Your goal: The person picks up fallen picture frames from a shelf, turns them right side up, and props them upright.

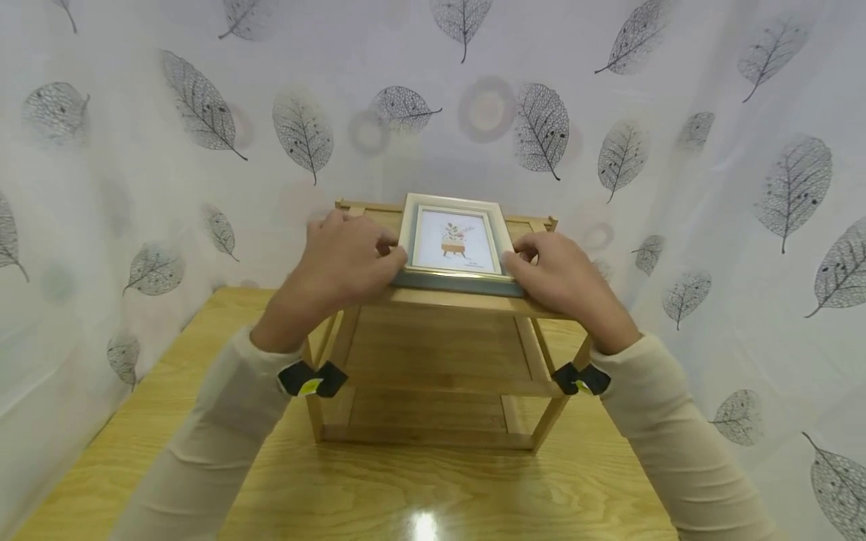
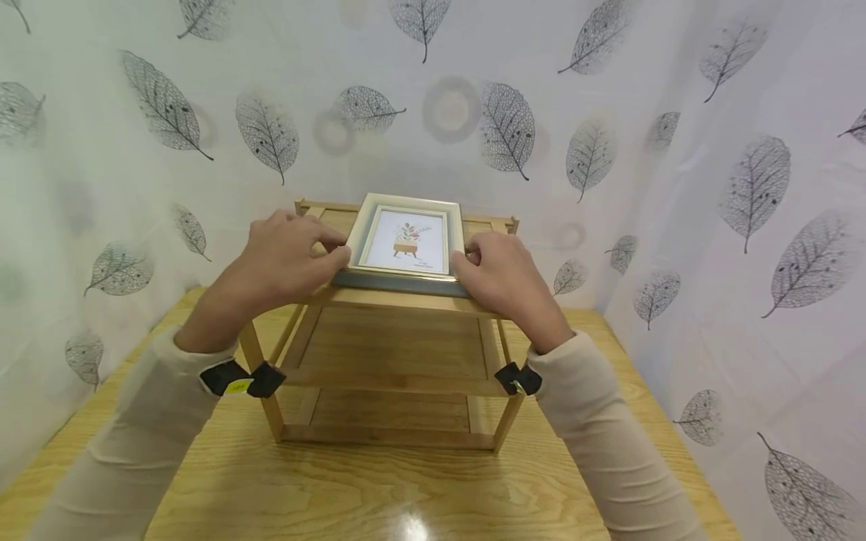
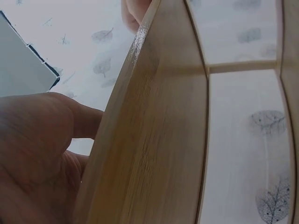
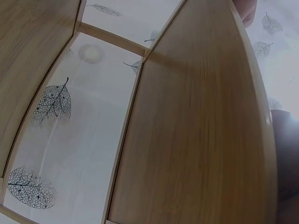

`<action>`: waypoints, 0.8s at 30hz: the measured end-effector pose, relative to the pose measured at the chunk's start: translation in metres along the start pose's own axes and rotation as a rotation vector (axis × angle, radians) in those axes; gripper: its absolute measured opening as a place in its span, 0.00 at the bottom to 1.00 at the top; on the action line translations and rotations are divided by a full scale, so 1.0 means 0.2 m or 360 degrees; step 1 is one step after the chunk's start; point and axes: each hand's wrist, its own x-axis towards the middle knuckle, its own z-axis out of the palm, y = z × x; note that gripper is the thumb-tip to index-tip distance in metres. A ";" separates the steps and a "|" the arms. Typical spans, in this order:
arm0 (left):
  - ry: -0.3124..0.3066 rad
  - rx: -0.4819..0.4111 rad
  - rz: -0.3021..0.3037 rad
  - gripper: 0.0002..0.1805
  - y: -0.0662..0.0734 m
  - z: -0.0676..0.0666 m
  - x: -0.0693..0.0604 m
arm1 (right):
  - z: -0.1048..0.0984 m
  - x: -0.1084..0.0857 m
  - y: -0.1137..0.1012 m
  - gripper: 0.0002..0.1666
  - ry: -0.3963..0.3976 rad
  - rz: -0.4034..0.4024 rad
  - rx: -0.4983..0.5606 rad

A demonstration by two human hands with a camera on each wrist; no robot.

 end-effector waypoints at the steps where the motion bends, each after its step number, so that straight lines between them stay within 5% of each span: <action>1: 0.0004 0.0004 0.0003 0.18 0.00 0.00 0.00 | 0.00 0.00 0.00 0.17 0.0006 0.0000 0.0006; 14: -0.0004 0.0026 -0.0028 0.21 0.01 -0.02 -0.01 | 0.01 0.01 0.00 0.16 0.0128 -0.0066 0.0026; 24: 0.0029 0.0005 -0.0026 0.22 0.00 -0.02 -0.01 | 0.00 0.00 -0.03 0.21 0.0107 0.0006 0.0038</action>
